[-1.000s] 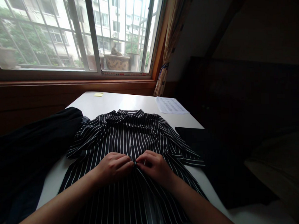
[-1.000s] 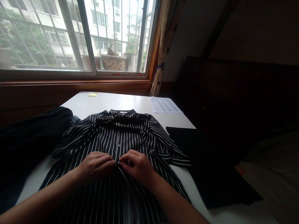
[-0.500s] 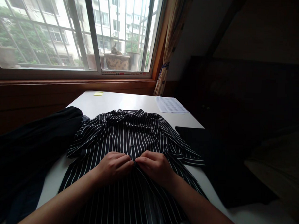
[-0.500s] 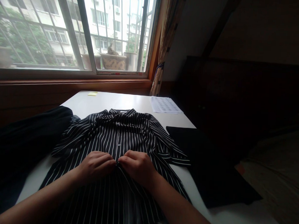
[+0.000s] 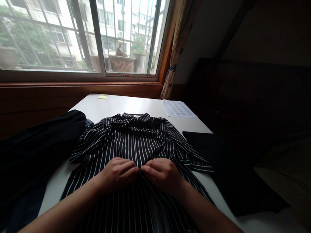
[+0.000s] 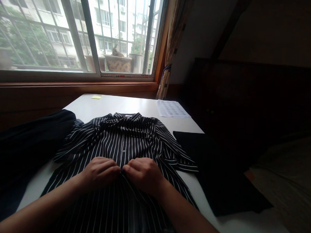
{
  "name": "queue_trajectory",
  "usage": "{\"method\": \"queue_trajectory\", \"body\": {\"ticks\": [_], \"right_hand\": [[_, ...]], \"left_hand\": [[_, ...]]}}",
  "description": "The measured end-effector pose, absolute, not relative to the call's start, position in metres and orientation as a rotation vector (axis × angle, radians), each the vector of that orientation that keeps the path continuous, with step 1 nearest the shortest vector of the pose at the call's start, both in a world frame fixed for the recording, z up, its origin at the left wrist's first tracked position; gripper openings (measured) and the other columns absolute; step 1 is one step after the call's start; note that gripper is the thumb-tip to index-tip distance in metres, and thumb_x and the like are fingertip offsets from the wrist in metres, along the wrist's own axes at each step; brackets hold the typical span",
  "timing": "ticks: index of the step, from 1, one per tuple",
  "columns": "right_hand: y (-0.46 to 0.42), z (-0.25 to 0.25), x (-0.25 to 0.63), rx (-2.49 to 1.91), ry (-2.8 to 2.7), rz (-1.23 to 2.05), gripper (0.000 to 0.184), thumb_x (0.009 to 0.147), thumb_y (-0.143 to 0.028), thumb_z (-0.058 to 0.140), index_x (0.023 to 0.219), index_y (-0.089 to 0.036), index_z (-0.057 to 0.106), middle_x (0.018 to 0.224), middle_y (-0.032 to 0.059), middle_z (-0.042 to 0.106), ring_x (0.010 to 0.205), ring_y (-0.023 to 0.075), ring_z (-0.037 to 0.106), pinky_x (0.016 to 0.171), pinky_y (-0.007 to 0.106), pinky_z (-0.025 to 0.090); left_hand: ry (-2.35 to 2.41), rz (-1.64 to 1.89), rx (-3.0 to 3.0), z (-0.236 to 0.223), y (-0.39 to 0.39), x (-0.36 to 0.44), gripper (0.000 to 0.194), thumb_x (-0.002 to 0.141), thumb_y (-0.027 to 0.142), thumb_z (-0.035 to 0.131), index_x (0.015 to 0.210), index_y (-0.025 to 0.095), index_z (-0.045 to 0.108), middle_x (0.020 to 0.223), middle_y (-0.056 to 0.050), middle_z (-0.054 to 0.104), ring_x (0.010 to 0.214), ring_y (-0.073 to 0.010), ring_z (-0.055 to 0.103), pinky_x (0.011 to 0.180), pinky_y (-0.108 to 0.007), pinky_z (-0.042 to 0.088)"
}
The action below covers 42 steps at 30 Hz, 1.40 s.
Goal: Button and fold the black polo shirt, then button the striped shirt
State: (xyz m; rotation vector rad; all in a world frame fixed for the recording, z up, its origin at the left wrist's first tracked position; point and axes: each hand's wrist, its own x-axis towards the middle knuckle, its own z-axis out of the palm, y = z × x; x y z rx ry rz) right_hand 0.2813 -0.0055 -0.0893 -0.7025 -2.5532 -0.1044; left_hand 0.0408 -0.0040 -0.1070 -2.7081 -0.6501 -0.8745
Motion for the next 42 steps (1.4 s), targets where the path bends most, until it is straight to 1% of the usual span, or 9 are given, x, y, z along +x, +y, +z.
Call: {"method": "queue_trajectory", "body": {"ticks": [13, 20, 38, 42], "right_hand": [[-0.0052, -0.0918, 0.2824, -0.674, -2.524, -0.090, 0.017, 0.097, -0.022, 0.052, 0.102, -0.021, 0.068, 0.080, 0.0036, 0.070, 0.071, 0.0167, 0.062, 0.066, 0.031, 0.046], [-0.0048, -0.0925, 0.2837, -0.670, -2.493, -0.036, 0.018, 0.096, -0.023, 0.054, 0.104, -0.023, 0.070, 0.081, 0.0042, 0.069, 0.071, 0.0170, 0.063, 0.067, 0.031, 0.047], [-0.0053, -0.0930, 0.2833, -0.733, -2.476, 0.008, 0.016, 0.097, -0.023, 0.053, 0.097, -0.022, 0.069, 0.080, 0.0036, 0.069, 0.072, 0.0163, 0.062, 0.066, 0.030, 0.047], [-0.0051, -0.0946, 0.2841, -0.730, -2.473, 0.018, 0.016, 0.097, -0.024, 0.054, 0.100, -0.021, 0.069, 0.081, 0.0038, 0.069, 0.073, 0.0164, 0.062, 0.066, 0.030, 0.046]], "left_hand": [[-0.637, -0.878, -2.721, -0.1067, -0.0036, 0.0407, 0.006, 0.095, 0.019, 0.053, 0.095, 0.018, 0.059, 0.073, 0.001, 0.060, 0.059, -0.0120, 0.052, 0.055, -0.027, 0.041], [-0.632, -0.892, -2.701, -0.1008, -0.0055, 0.0416, 0.011, 0.096, 0.019, 0.049, 0.094, 0.019, 0.060, 0.071, 0.002, 0.059, 0.057, -0.0116, 0.052, 0.053, -0.025, 0.041], [-0.648, -0.847, -2.758, -0.1045, -0.0053, 0.0384, 0.008, 0.095, 0.018, 0.054, 0.098, 0.018, 0.061, 0.077, 0.001, 0.064, 0.061, -0.0125, 0.057, 0.056, -0.028, 0.043], [-0.646, -0.859, -2.747, -0.1042, -0.0055, 0.0381, 0.008, 0.094, 0.019, 0.056, 0.101, 0.018, 0.061, 0.079, 0.001, 0.065, 0.062, -0.0133, 0.057, 0.056, -0.029, 0.043]]}}
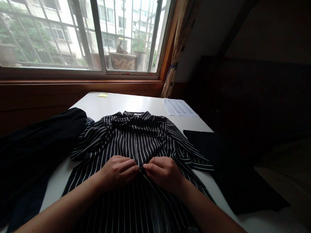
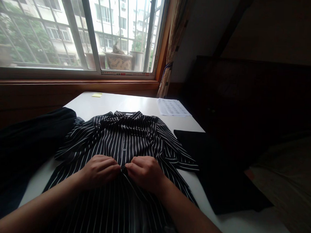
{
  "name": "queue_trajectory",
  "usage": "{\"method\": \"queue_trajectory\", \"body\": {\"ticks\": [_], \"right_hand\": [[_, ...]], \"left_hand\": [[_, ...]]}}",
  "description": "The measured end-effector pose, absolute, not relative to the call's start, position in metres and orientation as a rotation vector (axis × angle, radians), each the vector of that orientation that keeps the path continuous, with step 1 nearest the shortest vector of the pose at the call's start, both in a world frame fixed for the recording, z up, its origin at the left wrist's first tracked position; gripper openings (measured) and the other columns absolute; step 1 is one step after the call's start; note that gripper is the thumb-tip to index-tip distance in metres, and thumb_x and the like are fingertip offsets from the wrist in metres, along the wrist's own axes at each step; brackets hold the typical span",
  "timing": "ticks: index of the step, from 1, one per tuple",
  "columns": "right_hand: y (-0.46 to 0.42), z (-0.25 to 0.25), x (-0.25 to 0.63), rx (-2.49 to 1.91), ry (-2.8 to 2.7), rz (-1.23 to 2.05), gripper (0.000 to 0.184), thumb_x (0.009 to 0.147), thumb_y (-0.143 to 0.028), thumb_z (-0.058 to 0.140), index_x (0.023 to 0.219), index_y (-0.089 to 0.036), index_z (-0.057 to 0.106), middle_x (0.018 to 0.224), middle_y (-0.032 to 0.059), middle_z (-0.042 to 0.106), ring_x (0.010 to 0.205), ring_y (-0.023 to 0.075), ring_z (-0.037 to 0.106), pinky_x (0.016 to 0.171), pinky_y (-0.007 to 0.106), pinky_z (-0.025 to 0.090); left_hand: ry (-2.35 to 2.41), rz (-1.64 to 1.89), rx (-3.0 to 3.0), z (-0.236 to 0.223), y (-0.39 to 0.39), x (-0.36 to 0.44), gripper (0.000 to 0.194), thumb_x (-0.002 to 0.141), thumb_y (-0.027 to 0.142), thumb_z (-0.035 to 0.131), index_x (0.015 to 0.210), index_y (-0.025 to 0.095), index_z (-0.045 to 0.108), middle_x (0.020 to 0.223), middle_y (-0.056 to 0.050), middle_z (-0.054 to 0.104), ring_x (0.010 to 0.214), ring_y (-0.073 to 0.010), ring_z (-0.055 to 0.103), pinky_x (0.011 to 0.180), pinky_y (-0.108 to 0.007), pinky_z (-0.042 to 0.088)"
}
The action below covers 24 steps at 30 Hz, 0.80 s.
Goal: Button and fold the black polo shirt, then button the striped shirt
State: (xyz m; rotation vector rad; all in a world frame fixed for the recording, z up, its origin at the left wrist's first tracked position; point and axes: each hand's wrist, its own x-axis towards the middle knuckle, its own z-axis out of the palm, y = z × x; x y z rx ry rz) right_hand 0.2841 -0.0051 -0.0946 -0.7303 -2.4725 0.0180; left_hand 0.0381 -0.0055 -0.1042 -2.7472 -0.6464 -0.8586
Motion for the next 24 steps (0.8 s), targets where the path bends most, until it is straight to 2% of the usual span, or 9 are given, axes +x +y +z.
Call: {"method": "queue_trajectory", "body": {"ticks": [6, 12, 18, 21, 24], "right_hand": [[-0.004, -0.092, 0.285, -0.755, -2.472, 0.069, 0.016, 0.099, -0.025, 0.053, 0.100, -0.022, 0.068, 0.082, 0.0034, 0.069, 0.073, 0.0161, 0.062, 0.067, 0.030, 0.046], [0.000, -0.091, 0.286, -0.824, -2.509, 0.125, 0.018, 0.099, -0.026, 0.052, 0.094, -0.021, 0.069, 0.083, 0.0035, 0.068, 0.075, 0.0157, 0.062, 0.070, 0.029, 0.046], [0.003, -0.099, 0.287, -0.805, -2.590, 0.238, 0.012, 0.094, -0.025, 0.060, 0.102, -0.023, 0.070, 0.090, 0.0017, 0.067, 0.080, 0.0147, 0.063, 0.071, 0.026, 0.047], [0.003, -0.098, 0.288, -0.849, -2.619, 0.334, 0.018, 0.090, -0.026, 0.066, 0.108, -0.023, 0.070, 0.097, 0.0021, 0.065, 0.085, 0.0153, 0.062, 0.075, 0.026, 0.048], [0.003, -0.094, 0.289, -0.910, -2.627, 0.421, 0.033, 0.086, -0.033, 0.074, 0.117, -0.024, 0.068, 0.102, 0.0030, 0.063, 0.090, 0.0167, 0.061, 0.078, 0.028, 0.049]], "left_hand": [[-0.714, -0.797, -2.743, -0.103, -0.003, 0.038, 0.009, 0.096, 0.020, 0.054, 0.101, 0.020, 0.061, 0.082, 0.001, 0.065, 0.065, -0.0141, 0.057, 0.056, -0.029, 0.042], [-0.774, -0.495, -2.814, -0.102, 0.001, 0.035, 0.010, 0.096, 0.020, 0.051, 0.095, 0.019, 0.060, 0.086, -0.001, 0.063, 0.066, -0.0146, 0.055, 0.056, -0.028, 0.043], [-0.833, -0.429, -2.962, -0.103, 0.005, 0.030, 0.020, 0.098, 0.022, 0.048, 0.111, 0.023, 0.063, 0.100, -0.003, 0.063, 0.084, -0.0166, 0.060, 0.070, -0.031, 0.051], [-0.983, -0.493, -2.963, -0.104, 0.006, 0.028, 0.023, 0.097, 0.023, 0.050, 0.116, 0.026, 0.062, 0.105, -0.003, 0.063, 0.088, -0.0185, 0.061, 0.070, -0.032, 0.052], [-1.047, -0.516, -2.977, -0.104, 0.007, 0.026, 0.026, 0.095, 0.025, 0.053, 0.120, 0.028, 0.062, 0.112, -0.005, 0.061, 0.094, -0.0208, 0.059, 0.072, -0.033, 0.052]]}}
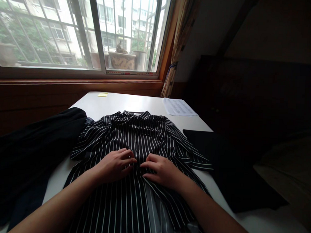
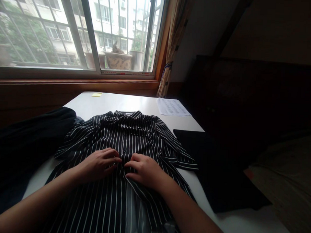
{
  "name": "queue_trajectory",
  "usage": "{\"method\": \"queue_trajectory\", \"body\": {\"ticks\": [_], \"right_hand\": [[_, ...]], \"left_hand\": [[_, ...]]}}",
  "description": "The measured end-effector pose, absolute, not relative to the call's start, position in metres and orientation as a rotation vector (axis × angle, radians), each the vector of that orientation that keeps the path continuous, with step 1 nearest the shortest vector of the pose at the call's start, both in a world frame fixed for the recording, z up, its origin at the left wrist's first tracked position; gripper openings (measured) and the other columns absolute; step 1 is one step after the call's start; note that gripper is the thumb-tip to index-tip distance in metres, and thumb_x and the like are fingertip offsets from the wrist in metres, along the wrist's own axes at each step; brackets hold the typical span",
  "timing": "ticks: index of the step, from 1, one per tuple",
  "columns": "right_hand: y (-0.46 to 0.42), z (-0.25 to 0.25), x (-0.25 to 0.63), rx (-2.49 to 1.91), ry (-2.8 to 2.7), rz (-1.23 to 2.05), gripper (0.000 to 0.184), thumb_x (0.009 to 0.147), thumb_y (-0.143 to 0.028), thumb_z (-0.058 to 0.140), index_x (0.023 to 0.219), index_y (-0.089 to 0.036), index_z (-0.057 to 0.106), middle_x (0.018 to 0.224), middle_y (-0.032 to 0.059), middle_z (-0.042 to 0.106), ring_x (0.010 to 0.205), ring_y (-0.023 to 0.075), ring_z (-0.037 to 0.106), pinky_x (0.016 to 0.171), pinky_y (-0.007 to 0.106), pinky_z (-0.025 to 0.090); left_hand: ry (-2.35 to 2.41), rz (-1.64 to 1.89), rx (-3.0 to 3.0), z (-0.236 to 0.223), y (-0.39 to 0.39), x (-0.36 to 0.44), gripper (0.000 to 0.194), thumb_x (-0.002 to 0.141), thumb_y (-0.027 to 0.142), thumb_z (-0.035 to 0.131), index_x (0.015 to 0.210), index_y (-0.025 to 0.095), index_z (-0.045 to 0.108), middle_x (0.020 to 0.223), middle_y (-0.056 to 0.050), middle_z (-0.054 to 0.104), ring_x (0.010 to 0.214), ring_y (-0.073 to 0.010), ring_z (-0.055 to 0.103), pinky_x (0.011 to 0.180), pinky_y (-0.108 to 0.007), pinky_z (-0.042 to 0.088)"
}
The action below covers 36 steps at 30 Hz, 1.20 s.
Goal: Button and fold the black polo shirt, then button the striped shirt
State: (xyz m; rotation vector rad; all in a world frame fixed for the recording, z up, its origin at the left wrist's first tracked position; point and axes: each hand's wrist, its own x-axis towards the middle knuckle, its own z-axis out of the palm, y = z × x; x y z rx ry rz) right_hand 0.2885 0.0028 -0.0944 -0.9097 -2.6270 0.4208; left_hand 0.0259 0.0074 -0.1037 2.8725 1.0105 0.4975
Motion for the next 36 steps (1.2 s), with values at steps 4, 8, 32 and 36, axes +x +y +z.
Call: {"method": "queue_trajectory", "body": {"ticks": [4, 8, 32, 36], "right_hand": [[0.002, -0.090, 0.290, -0.986, -2.653, 0.500, 0.062, 0.073, -0.049, 0.082, 0.128, -0.027, 0.063, 0.106, 0.0037, 0.060, 0.095, 0.0203, 0.058, 0.083, 0.033, 0.049], [-0.001, -0.089, 0.290, -1.053, -2.672, 0.551, 0.081, 0.063, -0.061, 0.084, 0.133, -0.030, 0.058, 0.110, 0.0040, 0.057, 0.099, 0.0234, 0.054, 0.089, 0.039, 0.046], [-0.001, -0.086, 0.292, -1.149, -2.721, 0.695, 0.095, 0.065, -0.066, 0.078, 0.147, -0.032, 0.043, 0.115, 0.0050, 0.053, 0.104, 0.0261, 0.049, 0.096, 0.042, 0.038], [-0.001, -0.086, 0.293, -1.152, -2.718, 0.689, 0.095, 0.066, -0.066, 0.078, 0.147, -0.032, 0.043, 0.115, 0.0053, 0.053, 0.104, 0.0262, 0.049, 0.097, 0.043, 0.038]], "left_hand": [[0.905, 0.510, 2.831, -0.101, 0.008, 0.021, 0.029, 0.093, 0.029, 0.058, 0.120, 0.031, 0.064, 0.117, -0.005, 0.060, 0.099, -0.0222, 0.057, 0.077, -0.036, 0.052], [0.765, 0.568, 2.784, -0.096, 0.006, 0.019, 0.028, 0.090, 0.028, 0.061, 0.117, 0.031, 0.067, 0.119, -0.006, 0.059, 0.100, -0.0217, 0.057, 0.082, -0.038, 0.052], [0.608, 0.572, 2.771, -0.092, 0.002, 0.027, 0.040, 0.087, 0.021, 0.059, 0.126, 0.024, 0.060, 0.109, -0.005, 0.070, 0.096, -0.0224, 0.062, 0.087, -0.041, 0.051], [0.586, 0.536, 2.831, -0.093, 0.001, 0.028, 0.038, 0.088, 0.022, 0.059, 0.125, 0.029, 0.063, 0.114, -0.005, 0.067, 0.099, -0.0231, 0.060, 0.086, -0.041, 0.051]]}}
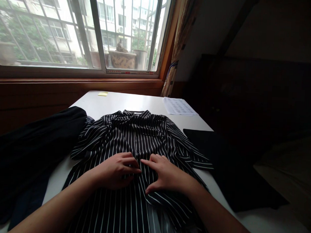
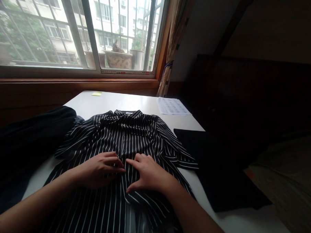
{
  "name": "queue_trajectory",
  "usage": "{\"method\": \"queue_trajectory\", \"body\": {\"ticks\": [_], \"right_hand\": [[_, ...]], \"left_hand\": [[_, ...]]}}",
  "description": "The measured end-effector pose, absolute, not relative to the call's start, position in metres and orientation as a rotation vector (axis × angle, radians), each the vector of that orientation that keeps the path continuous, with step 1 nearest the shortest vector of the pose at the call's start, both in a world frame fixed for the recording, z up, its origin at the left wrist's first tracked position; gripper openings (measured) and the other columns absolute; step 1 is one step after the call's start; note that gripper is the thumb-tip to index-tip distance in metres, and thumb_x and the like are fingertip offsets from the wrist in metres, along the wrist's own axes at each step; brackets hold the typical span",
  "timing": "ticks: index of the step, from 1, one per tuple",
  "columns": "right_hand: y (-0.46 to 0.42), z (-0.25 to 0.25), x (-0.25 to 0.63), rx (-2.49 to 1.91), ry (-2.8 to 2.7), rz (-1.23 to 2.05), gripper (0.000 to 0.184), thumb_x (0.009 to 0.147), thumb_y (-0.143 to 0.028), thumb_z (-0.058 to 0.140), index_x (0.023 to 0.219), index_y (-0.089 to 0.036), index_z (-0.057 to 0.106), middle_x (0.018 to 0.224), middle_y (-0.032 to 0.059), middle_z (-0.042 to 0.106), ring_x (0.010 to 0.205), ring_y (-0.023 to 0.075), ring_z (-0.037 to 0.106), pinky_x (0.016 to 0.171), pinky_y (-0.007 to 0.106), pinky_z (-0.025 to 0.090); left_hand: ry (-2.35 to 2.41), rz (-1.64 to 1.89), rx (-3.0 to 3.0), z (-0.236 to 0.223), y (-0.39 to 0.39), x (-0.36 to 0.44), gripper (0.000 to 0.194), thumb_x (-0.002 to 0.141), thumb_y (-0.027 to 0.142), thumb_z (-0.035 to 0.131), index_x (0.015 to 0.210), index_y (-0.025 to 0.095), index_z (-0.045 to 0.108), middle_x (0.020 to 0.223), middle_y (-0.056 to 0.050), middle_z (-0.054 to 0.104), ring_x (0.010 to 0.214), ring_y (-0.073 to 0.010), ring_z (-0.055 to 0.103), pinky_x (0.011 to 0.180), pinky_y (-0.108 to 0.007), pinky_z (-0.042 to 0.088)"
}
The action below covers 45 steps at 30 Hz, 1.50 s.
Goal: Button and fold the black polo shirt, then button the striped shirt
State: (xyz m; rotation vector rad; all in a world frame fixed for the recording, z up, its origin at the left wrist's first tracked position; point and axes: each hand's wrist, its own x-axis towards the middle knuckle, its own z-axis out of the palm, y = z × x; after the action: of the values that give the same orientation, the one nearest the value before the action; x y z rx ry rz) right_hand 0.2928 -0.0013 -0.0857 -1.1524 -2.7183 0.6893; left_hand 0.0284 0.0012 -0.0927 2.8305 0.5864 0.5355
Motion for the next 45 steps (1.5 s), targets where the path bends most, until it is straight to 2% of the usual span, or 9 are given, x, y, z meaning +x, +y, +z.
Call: {"method": "queue_trajectory", "body": {"ticks": [8, 12, 14, 18, 24, 29, 39, 42, 45], "right_hand": [[0.000, -0.086, 0.293, -1.139, -2.705, 0.694, 0.096, 0.063, -0.063, 0.082, 0.146, -0.033, 0.045, 0.112, 0.0046, 0.054, 0.102, 0.0257, 0.050, 0.093, 0.042, 0.041], [0.002, -0.089, 0.294, -1.122, -2.697, 0.632, 0.091, 0.064, -0.063, 0.082, 0.142, -0.029, 0.050, 0.109, 0.0050, 0.058, 0.097, 0.0243, 0.054, 0.089, 0.040, 0.044], [0.003, -0.090, 0.294, -1.096, -2.683, 0.584, 0.081, 0.067, -0.062, 0.081, 0.136, -0.026, 0.057, 0.105, 0.0047, 0.060, 0.093, 0.0224, 0.056, 0.085, 0.037, 0.046], [0.006, -0.092, 0.294, -0.994, -2.650, 0.492, 0.049, 0.077, -0.057, 0.075, 0.111, -0.023, 0.072, 0.098, 0.0044, 0.061, 0.088, 0.0194, 0.058, 0.078, 0.033, 0.047], [0.004, -0.089, 0.294, -0.798, -2.667, 0.593, 0.023, 0.083, -0.043, 0.075, 0.092, -0.022, 0.075, 0.094, 0.0022, 0.063, 0.086, 0.0161, 0.059, 0.081, 0.031, 0.047], [-0.002, -0.084, 0.293, -0.776, -2.677, 0.745, 0.028, 0.076, -0.043, 0.081, 0.093, -0.022, 0.073, 0.096, 0.0014, 0.062, 0.086, 0.0162, 0.058, 0.077, 0.029, 0.048], [-0.014, -0.077, 0.285, -0.791, -2.768, 0.803, 0.050, 0.056, -0.052, 0.090, 0.092, -0.024, 0.068, 0.097, 0.0005, 0.059, 0.095, 0.0210, 0.054, 0.088, 0.035, 0.044], [-0.013, -0.076, 0.285, -0.783, -2.749, 0.788, 0.047, 0.061, -0.054, 0.087, 0.090, -0.023, 0.068, 0.095, 0.0006, 0.059, 0.093, 0.0201, 0.054, 0.086, 0.034, 0.043], [-0.011, -0.074, 0.287, -0.775, -2.724, 0.773, 0.035, 0.076, -0.052, 0.079, 0.089, -0.021, 0.068, 0.093, 0.0015, 0.060, 0.088, 0.0182, 0.054, 0.082, 0.033, 0.044]], "left_hand": [[0.545, 0.499, 2.876, -0.092, -0.002, 0.029, 0.041, 0.084, 0.022, 0.062, 0.124, 0.032, 0.065, 0.118, -0.005, 0.064, 0.099, -0.0236, 0.058, 0.084, -0.041, 0.051], [0.569, 0.514, 2.894, -0.093, -0.001, 0.030, 0.038, 0.089, 0.025, 0.059, 0.127, 0.029, 0.062, 0.114, -0.006, 0.065, 0.097, -0.0231, 0.059, 0.084, -0.042, 0.052], [0.655, 0.555, 2.905, -0.093, 0.001, 0.029, 0.036, 0.093, 0.026, 0.055, 0.129, 0.027, 0.060, 0.112, -0.006, 0.066, 0.096, -0.0228, 0.059, 0.083, -0.042, 0.052], [0.881, 0.671, 2.882, -0.096, 0.007, 0.028, 0.034, 0.098, 0.024, 0.049, 0.131, 0.025, 0.058, 0.116, -0.006, 0.067, 0.102, -0.0227, 0.058, 0.089, -0.042, 0.052], [1.174, 0.574, 2.850, -0.109, 0.017, 0.026, 0.038, 0.101, 0.039, 0.046, 0.137, 0.029, 0.054, 0.137, -0.003, 0.059, 0.125, -0.0257, 0.051, 0.103, -0.046, 0.044], [1.288, 0.505, 2.830, -0.117, 0.019, 0.024, 0.050, 0.100, 0.050, 0.044, 0.145, 0.029, 0.046, 0.148, -0.004, 0.049, 0.138, -0.0277, 0.041, 0.112, -0.049, 0.033], [1.305, 0.454, 2.818, -0.122, 0.020, 0.020, 0.062, 0.096, 0.060, 0.044, 0.151, 0.033, 0.034, 0.157, -0.003, 0.036, 0.146, -0.0278, 0.028, 0.120, -0.052, 0.018], [1.321, 0.437, 2.813, -0.122, 0.021, 0.020, 0.062, 0.096, 0.060, 0.043, 0.152, 0.033, 0.033, 0.158, -0.003, 0.034, 0.147, -0.0282, 0.027, 0.120, -0.053, 0.017], [1.345, 0.407, 2.803, -0.123, 0.024, 0.018, 0.062, 0.097, 0.061, 0.041, 0.152, 0.033, 0.031, 0.159, -0.003, 0.032, 0.147, -0.0283, 0.026, 0.119, -0.054, 0.017]]}}
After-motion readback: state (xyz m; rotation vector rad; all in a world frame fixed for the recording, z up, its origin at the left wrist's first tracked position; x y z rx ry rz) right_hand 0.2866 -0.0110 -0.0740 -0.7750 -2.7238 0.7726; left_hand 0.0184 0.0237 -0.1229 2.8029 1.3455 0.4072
